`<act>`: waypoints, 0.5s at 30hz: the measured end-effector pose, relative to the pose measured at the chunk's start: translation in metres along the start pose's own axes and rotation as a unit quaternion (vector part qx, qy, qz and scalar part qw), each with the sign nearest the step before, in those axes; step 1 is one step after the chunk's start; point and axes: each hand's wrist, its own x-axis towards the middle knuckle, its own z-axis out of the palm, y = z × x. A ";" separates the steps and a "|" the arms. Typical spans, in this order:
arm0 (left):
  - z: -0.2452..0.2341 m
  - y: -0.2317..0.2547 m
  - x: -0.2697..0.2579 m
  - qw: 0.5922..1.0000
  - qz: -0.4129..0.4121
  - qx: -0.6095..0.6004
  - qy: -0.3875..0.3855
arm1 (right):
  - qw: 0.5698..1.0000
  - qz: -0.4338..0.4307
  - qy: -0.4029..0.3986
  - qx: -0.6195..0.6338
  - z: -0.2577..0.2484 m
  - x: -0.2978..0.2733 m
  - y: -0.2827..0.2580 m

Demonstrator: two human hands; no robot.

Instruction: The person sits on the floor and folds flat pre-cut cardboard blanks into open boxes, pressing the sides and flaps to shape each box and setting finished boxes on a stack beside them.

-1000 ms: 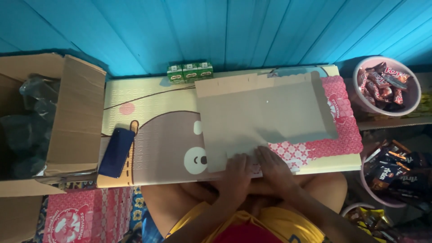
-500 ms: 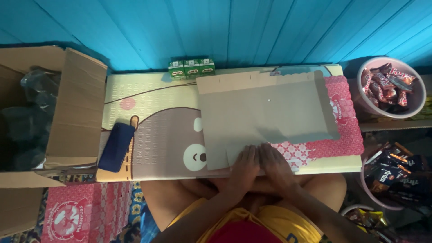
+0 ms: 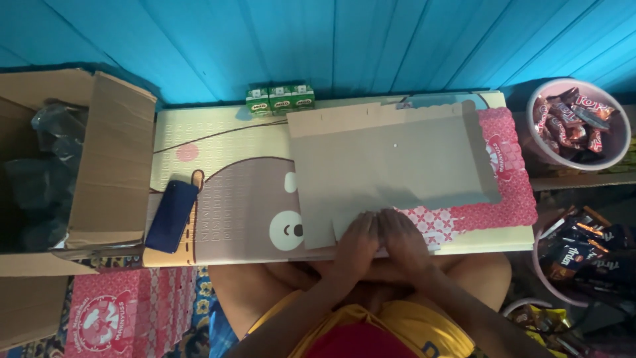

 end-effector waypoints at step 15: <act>-0.017 -0.012 -0.008 0.999 -0.034 0.008 -0.002 | 0.999 0.034 -0.026 0.022 0.056 -0.010 0.011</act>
